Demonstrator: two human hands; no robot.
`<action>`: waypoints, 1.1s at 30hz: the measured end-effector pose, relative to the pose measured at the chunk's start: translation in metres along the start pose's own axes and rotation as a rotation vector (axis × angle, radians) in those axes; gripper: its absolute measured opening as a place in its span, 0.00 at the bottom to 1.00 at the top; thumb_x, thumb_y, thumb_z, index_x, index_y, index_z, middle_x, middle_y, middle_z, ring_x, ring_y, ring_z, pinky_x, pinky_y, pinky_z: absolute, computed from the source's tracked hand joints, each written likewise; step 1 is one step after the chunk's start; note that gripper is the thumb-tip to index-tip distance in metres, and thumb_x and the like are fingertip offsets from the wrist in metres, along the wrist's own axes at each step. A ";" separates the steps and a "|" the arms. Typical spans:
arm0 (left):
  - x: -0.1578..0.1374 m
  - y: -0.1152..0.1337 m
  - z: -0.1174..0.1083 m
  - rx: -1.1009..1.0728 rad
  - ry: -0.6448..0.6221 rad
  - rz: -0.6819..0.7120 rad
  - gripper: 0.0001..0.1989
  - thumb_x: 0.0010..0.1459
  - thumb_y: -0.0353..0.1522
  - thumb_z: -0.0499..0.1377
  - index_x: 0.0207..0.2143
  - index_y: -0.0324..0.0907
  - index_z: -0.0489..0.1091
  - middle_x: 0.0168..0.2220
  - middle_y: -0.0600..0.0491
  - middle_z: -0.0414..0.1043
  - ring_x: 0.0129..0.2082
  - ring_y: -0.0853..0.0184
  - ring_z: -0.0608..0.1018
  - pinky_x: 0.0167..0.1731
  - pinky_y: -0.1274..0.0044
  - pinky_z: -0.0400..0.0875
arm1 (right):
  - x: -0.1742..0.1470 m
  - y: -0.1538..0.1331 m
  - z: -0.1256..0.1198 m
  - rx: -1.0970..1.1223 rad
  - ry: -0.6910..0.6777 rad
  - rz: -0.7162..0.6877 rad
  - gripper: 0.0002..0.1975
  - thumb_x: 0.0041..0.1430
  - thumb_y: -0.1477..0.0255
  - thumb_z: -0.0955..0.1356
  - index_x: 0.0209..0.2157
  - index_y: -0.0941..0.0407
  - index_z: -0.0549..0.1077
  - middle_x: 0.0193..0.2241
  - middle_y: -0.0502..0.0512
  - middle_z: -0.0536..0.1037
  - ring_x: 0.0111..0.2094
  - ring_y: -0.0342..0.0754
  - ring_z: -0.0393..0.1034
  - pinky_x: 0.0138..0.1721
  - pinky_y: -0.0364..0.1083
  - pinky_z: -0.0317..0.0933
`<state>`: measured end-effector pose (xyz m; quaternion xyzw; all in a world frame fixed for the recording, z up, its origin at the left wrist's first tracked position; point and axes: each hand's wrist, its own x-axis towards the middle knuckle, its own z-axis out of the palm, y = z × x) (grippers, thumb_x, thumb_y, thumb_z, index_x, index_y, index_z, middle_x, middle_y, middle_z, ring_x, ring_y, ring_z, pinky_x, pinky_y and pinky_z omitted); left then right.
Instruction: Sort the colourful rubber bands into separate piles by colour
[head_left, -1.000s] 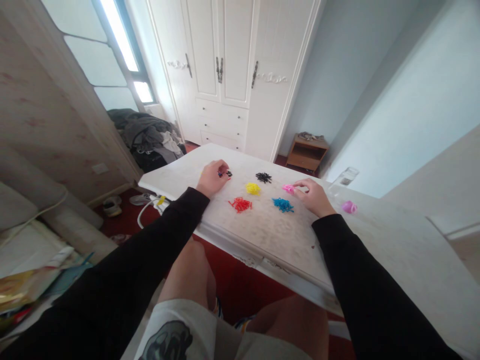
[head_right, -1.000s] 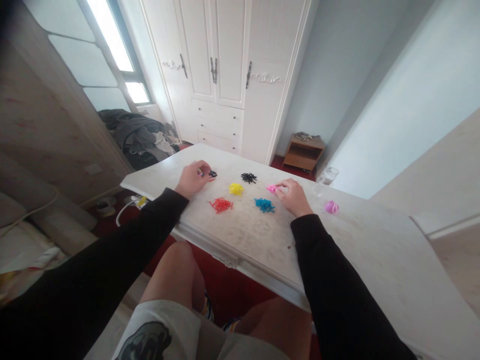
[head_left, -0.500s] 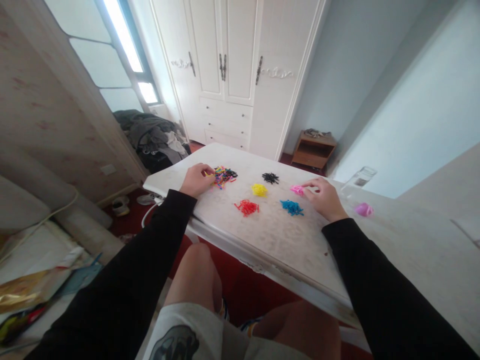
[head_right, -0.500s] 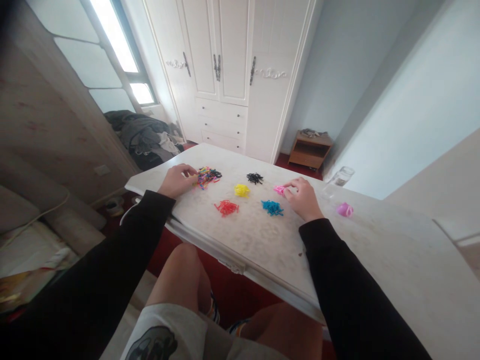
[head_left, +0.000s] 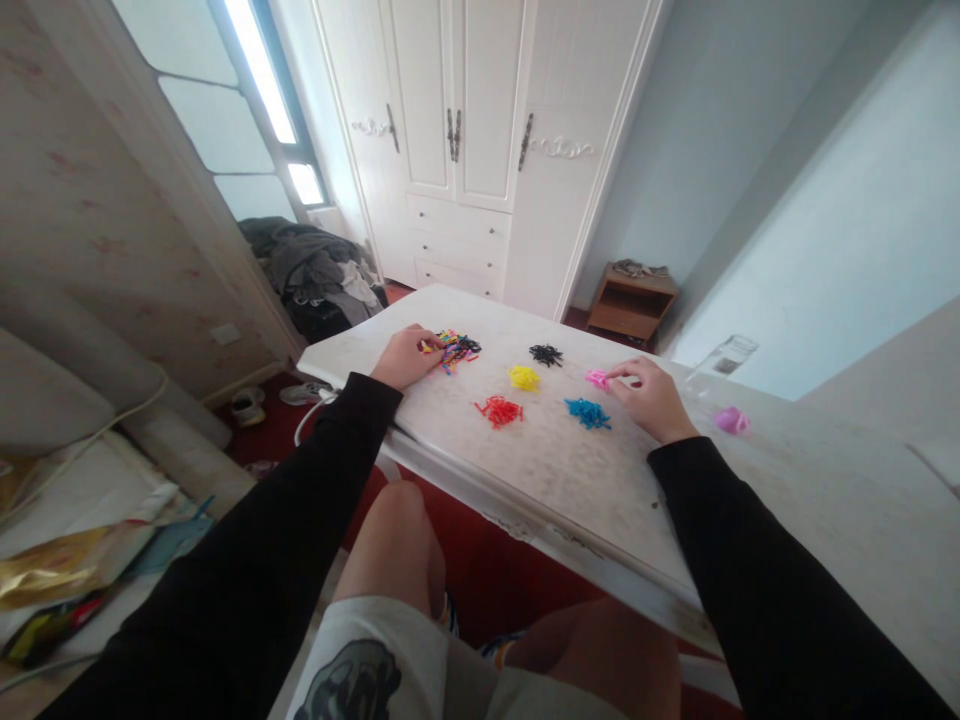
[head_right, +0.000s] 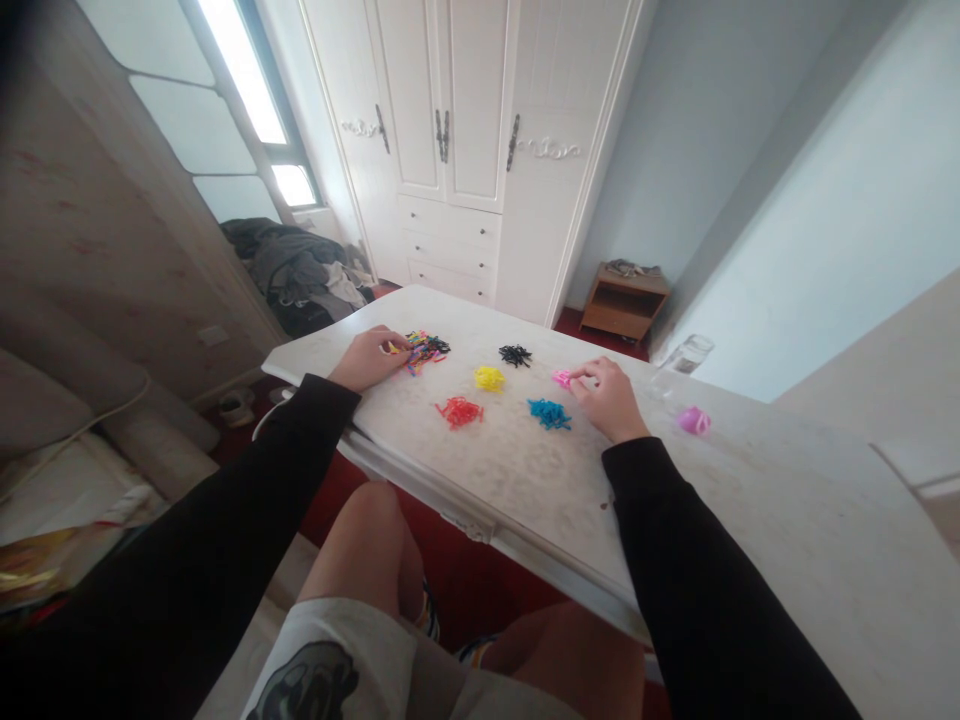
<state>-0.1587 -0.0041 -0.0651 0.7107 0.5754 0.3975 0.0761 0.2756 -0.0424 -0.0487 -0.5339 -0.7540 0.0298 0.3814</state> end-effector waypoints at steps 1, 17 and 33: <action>0.000 0.000 0.000 0.005 -0.003 -0.002 0.09 0.51 0.37 0.65 0.31 0.42 0.81 0.34 0.49 0.76 0.30 0.64 0.73 0.35 0.72 0.68 | 0.000 0.000 0.000 0.006 -0.007 0.002 0.09 0.55 0.68 0.68 0.31 0.55 0.81 0.37 0.59 0.80 0.41 0.55 0.74 0.44 0.54 0.69; 0.000 -0.001 -0.004 -0.153 0.054 -0.074 0.08 0.56 0.36 0.63 0.34 0.41 0.76 0.34 0.51 0.80 0.34 0.64 0.77 0.35 0.74 0.67 | 0.000 -0.003 0.001 0.007 -0.029 0.006 0.08 0.55 0.70 0.69 0.31 0.55 0.82 0.37 0.60 0.80 0.41 0.56 0.75 0.43 0.54 0.70; -0.002 0.002 -0.003 -0.128 0.003 0.036 0.07 0.53 0.34 0.65 0.35 0.41 0.76 0.34 0.49 0.81 0.36 0.62 0.79 0.43 0.71 0.72 | 0.000 -0.003 0.001 -0.003 -0.066 -0.006 0.08 0.56 0.71 0.69 0.31 0.56 0.82 0.36 0.59 0.80 0.40 0.55 0.75 0.40 0.52 0.69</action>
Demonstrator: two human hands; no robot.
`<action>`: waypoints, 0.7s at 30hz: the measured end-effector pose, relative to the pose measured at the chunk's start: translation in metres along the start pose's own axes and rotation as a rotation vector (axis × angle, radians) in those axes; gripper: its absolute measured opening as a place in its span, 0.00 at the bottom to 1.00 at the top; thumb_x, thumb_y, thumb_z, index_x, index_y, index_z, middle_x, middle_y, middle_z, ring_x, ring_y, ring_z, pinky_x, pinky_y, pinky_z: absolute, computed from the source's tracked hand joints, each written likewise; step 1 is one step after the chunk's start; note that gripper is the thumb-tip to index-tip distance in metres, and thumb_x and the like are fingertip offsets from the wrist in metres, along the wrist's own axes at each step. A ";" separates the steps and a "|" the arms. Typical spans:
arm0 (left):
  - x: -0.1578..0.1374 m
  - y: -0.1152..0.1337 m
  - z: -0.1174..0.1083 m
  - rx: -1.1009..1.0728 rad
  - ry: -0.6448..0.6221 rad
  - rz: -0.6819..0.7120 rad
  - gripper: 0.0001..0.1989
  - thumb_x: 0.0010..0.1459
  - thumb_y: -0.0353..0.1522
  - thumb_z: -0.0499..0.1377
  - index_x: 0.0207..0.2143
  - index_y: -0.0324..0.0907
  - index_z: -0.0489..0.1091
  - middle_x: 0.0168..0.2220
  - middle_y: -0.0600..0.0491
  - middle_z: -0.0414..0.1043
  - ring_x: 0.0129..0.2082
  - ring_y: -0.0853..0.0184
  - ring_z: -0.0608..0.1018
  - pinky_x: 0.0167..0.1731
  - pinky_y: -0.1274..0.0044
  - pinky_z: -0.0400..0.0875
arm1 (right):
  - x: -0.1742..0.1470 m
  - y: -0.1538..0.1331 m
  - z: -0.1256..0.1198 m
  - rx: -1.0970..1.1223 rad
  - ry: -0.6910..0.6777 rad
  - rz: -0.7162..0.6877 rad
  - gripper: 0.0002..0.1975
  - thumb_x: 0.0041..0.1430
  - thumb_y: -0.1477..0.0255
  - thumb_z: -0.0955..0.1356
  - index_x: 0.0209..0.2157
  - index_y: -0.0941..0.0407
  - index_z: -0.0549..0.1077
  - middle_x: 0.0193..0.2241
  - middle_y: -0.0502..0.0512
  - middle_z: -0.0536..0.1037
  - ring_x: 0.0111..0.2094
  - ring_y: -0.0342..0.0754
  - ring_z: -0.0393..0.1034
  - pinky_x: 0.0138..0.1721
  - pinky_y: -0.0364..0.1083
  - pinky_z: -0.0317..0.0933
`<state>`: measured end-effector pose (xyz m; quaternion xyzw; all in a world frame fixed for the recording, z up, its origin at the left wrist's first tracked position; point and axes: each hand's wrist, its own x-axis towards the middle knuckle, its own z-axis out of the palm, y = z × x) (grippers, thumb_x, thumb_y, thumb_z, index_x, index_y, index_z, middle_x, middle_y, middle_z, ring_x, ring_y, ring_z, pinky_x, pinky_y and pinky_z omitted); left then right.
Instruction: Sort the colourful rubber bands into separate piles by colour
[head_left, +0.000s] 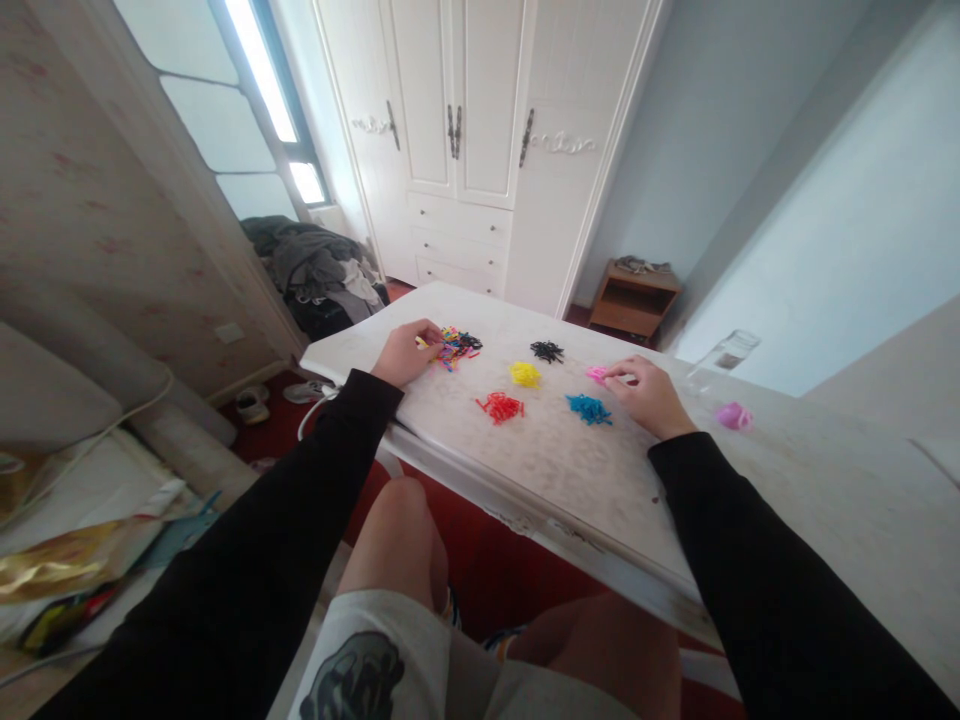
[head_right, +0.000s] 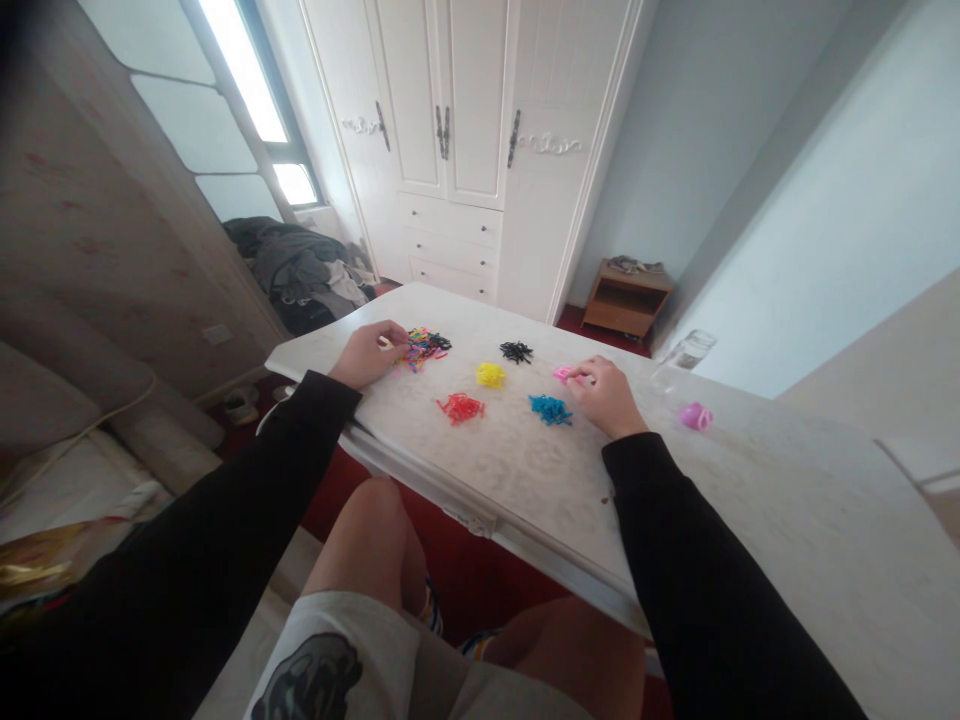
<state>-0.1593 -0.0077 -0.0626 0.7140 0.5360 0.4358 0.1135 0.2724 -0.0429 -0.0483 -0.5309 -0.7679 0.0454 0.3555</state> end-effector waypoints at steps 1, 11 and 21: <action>0.000 0.000 0.000 0.015 0.006 0.007 0.07 0.54 0.34 0.64 0.35 0.41 0.76 0.35 0.49 0.81 0.37 0.62 0.79 0.43 0.70 0.72 | 0.000 0.000 0.000 -0.002 0.000 0.000 0.08 0.56 0.71 0.69 0.31 0.56 0.82 0.36 0.59 0.80 0.40 0.55 0.75 0.40 0.51 0.69; -0.001 0.008 0.000 0.072 -0.049 0.063 0.05 0.54 0.31 0.63 0.34 0.41 0.76 0.36 0.49 0.81 0.38 0.61 0.79 0.46 0.69 0.73 | -0.001 -0.002 0.001 0.012 -0.011 0.006 0.08 0.55 0.71 0.69 0.31 0.56 0.82 0.36 0.59 0.80 0.40 0.54 0.75 0.39 0.51 0.69; -0.001 0.006 0.003 0.045 0.029 0.097 0.04 0.57 0.32 0.61 0.34 0.41 0.75 0.34 0.50 0.79 0.37 0.62 0.77 0.44 0.69 0.73 | -0.001 -0.003 0.002 0.020 -0.018 0.010 0.08 0.55 0.72 0.68 0.30 0.56 0.82 0.35 0.58 0.80 0.39 0.54 0.75 0.39 0.50 0.69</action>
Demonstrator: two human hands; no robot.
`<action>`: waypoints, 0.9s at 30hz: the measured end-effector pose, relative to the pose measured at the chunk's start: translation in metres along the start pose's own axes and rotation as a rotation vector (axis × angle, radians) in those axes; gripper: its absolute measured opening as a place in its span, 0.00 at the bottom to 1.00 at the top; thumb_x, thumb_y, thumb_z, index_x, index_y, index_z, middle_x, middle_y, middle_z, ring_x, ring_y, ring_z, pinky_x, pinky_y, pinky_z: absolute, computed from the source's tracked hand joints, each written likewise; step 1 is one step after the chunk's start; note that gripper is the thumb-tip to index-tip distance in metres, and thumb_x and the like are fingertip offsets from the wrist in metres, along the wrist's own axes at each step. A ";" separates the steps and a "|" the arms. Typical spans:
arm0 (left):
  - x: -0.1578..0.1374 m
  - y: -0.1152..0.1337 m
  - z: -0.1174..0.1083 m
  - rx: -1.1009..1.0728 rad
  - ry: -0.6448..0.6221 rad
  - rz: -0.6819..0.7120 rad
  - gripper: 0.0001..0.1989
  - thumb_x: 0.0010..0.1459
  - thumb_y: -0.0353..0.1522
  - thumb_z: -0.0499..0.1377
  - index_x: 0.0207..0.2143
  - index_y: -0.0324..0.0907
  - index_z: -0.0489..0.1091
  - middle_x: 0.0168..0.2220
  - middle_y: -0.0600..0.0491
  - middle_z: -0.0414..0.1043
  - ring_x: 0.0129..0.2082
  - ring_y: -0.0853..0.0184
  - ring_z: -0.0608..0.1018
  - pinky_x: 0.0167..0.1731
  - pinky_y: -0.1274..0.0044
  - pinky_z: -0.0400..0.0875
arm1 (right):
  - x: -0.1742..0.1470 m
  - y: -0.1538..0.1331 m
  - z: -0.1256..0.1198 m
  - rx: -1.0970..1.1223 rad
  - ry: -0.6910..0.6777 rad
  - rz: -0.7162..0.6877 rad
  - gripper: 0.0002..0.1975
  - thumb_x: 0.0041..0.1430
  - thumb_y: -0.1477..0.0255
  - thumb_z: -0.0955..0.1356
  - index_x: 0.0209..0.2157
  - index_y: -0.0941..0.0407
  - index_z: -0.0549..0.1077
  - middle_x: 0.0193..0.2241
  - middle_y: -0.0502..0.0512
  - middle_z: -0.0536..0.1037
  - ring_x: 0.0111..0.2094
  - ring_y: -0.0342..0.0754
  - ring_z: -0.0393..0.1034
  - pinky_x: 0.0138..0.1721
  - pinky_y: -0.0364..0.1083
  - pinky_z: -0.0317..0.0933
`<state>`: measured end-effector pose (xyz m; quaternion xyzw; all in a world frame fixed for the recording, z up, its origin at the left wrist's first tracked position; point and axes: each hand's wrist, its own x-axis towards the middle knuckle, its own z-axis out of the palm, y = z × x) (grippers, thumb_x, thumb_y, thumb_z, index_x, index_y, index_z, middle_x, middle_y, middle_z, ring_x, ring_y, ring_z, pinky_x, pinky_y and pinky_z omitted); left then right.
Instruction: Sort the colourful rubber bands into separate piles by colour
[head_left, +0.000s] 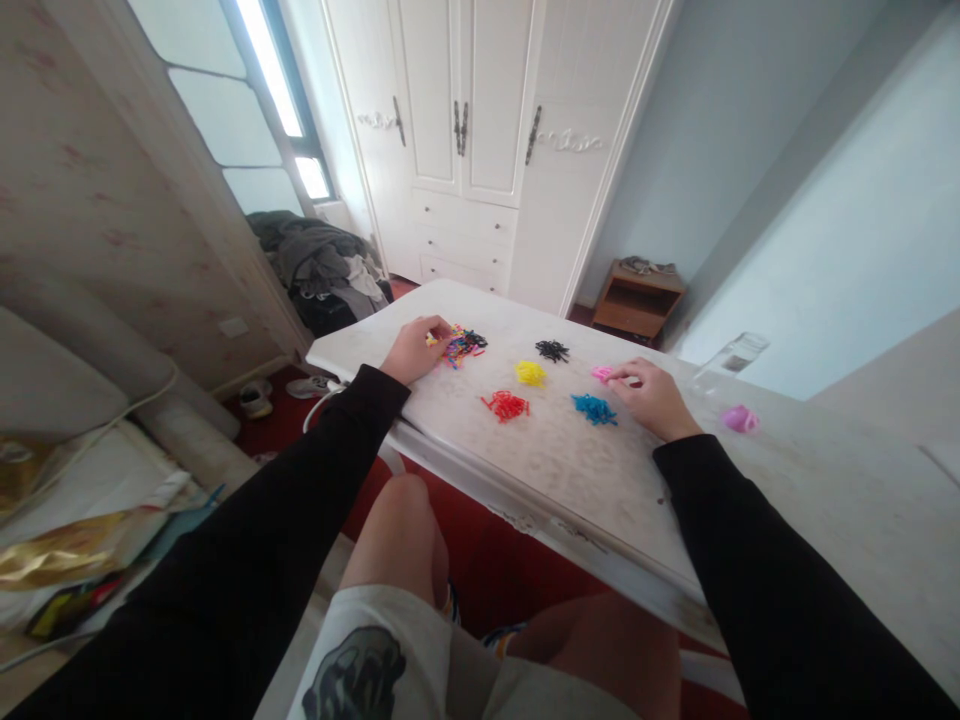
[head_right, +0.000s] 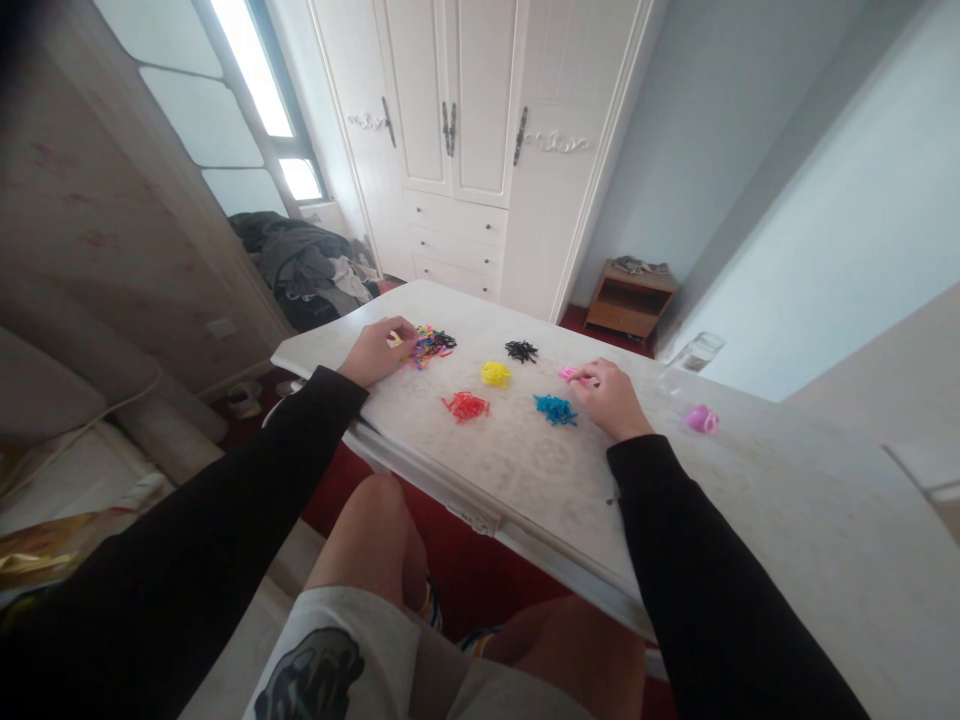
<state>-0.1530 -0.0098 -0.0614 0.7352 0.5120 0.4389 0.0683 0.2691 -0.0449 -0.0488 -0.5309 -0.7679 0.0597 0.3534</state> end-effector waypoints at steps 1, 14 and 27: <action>0.000 0.000 0.000 -0.029 0.028 0.001 0.05 0.57 0.33 0.61 0.34 0.41 0.74 0.34 0.50 0.79 0.37 0.62 0.78 0.44 0.69 0.74 | 0.000 0.000 0.000 0.002 0.000 0.000 0.08 0.55 0.72 0.68 0.30 0.56 0.82 0.35 0.58 0.80 0.39 0.54 0.75 0.39 0.50 0.69; -0.001 -0.011 -0.002 -0.322 0.105 -0.074 0.13 0.46 0.34 0.70 0.34 0.40 0.73 0.27 0.53 0.76 0.30 0.65 0.79 0.36 0.72 0.77 | 0.002 0.005 0.000 -0.008 0.035 -0.003 0.08 0.55 0.70 0.69 0.30 0.56 0.82 0.36 0.59 0.80 0.40 0.54 0.74 0.39 0.50 0.68; -0.003 0.000 -0.003 -0.237 0.073 -0.091 0.11 0.54 0.37 0.65 0.37 0.40 0.75 0.35 0.48 0.82 0.34 0.62 0.81 0.39 0.71 0.77 | 0.000 0.001 -0.003 0.007 0.009 0.014 0.09 0.56 0.69 0.69 0.31 0.57 0.82 0.37 0.61 0.80 0.40 0.54 0.74 0.40 0.51 0.69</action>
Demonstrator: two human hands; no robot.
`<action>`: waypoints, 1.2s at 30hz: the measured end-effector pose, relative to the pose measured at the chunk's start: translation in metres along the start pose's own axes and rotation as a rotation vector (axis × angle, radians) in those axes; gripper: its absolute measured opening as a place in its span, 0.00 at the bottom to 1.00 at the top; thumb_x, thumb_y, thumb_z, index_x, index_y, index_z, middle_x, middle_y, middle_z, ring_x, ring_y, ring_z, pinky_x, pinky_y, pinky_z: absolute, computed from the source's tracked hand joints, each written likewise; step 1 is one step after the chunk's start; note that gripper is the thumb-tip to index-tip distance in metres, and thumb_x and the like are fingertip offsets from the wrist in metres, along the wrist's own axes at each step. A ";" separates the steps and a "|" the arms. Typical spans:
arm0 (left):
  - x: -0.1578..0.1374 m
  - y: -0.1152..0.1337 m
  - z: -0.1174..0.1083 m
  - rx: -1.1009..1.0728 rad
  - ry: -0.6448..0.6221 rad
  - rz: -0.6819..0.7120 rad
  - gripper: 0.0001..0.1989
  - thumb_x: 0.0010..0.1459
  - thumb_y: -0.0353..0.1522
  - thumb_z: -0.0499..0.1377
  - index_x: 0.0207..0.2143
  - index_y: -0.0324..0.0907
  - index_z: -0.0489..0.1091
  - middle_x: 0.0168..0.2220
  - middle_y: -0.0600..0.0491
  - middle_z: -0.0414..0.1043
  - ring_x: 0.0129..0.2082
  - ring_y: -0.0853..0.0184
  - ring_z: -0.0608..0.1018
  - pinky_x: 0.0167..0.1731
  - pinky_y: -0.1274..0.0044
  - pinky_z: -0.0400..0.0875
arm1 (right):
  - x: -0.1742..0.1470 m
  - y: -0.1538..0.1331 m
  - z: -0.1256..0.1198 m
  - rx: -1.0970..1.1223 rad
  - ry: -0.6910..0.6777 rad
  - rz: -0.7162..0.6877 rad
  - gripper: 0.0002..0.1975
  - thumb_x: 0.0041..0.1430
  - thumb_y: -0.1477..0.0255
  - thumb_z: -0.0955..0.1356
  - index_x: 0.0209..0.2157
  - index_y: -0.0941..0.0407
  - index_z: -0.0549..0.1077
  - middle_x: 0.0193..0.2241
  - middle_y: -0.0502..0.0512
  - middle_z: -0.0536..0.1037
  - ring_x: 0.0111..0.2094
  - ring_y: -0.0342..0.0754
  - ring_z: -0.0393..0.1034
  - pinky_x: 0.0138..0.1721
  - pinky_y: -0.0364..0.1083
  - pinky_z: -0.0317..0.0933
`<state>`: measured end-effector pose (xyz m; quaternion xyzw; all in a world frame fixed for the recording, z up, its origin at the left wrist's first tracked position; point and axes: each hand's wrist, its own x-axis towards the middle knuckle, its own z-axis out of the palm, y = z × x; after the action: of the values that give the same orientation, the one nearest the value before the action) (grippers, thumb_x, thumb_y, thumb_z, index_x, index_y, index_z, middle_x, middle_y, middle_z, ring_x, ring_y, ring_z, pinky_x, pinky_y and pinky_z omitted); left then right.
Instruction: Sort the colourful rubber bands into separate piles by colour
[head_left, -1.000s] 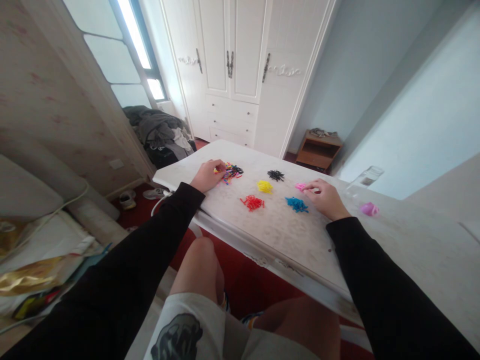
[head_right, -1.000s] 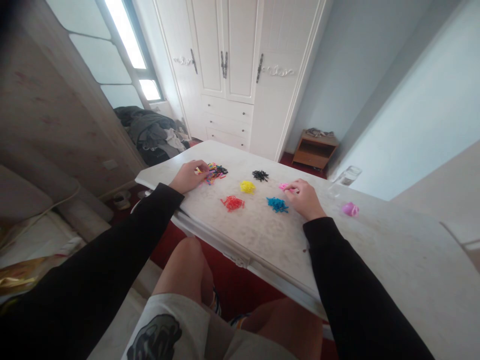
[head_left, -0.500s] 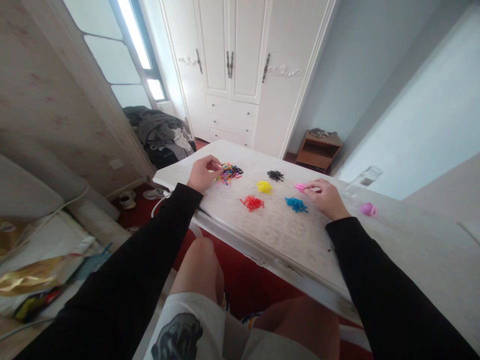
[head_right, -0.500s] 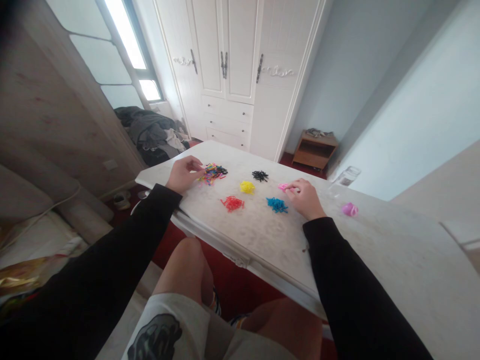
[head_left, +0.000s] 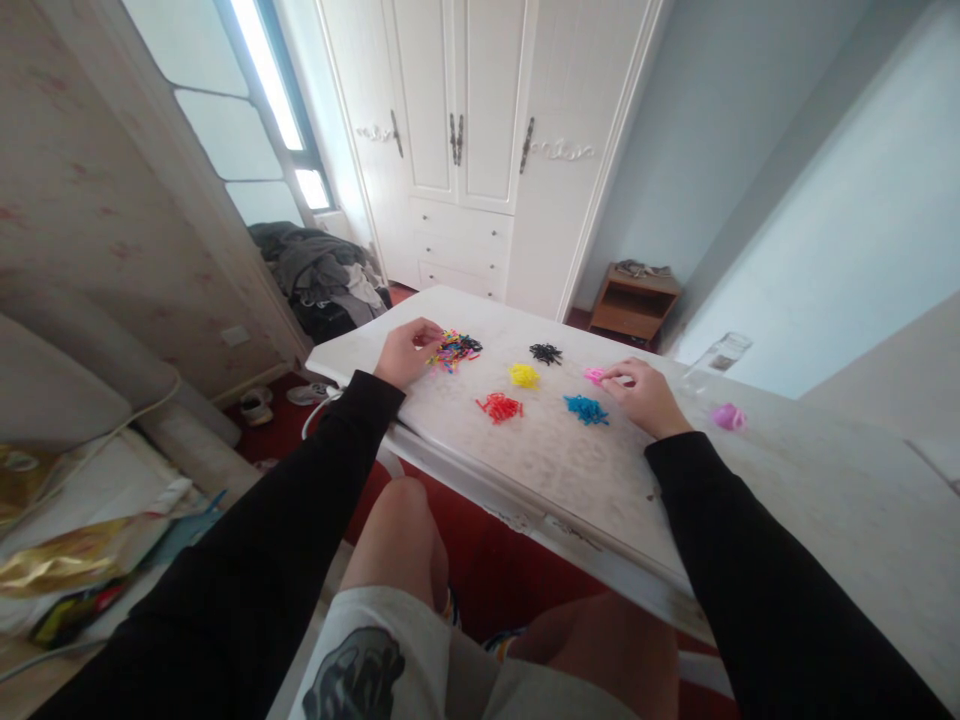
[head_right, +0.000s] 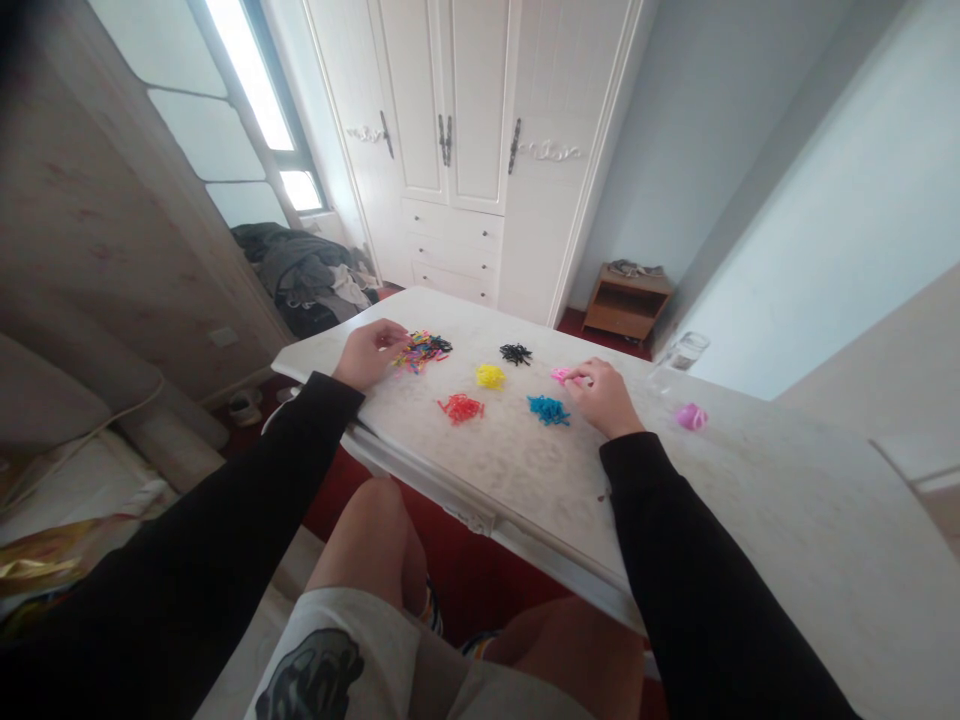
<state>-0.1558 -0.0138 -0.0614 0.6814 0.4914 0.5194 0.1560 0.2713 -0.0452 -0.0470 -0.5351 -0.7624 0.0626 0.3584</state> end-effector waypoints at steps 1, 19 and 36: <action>0.000 0.000 0.000 -0.006 0.002 -0.010 0.11 0.53 0.37 0.66 0.36 0.40 0.75 0.34 0.48 0.82 0.34 0.62 0.81 0.39 0.71 0.77 | 0.000 0.000 0.000 0.002 -0.002 -0.002 0.09 0.56 0.69 0.69 0.31 0.57 0.82 0.37 0.60 0.80 0.40 0.54 0.74 0.40 0.51 0.69; -0.005 0.007 0.003 0.201 -0.307 0.171 0.11 0.58 0.32 0.59 0.36 0.44 0.83 0.37 0.50 0.82 0.35 0.64 0.81 0.43 0.74 0.75 | 0.000 0.000 0.002 -0.014 -0.044 -0.027 0.08 0.56 0.71 0.69 0.31 0.56 0.82 0.36 0.59 0.80 0.39 0.54 0.74 0.41 0.51 0.69; -0.006 0.011 0.003 0.189 -0.174 0.110 0.10 0.56 0.30 0.57 0.33 0.42 0.79 0.32 0.50 0.77 0.31 0.65 0.77 0.34 0.75 0.72 | 0.000 -0.001 0.003 0.006 -0.052 -0.025 0.08 0.56 0.71 0.69 0.31 0.55 0.83 0.36 0.59 0.80 0.38 0.53 0.74 0.40 0.50 0.70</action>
<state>-0.1478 -0.0234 -0.0579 0.7615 0.4847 0.4175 0.1047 0.2687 -0.0446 -0.0492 -0.5224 -0.7780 0.0744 0.3409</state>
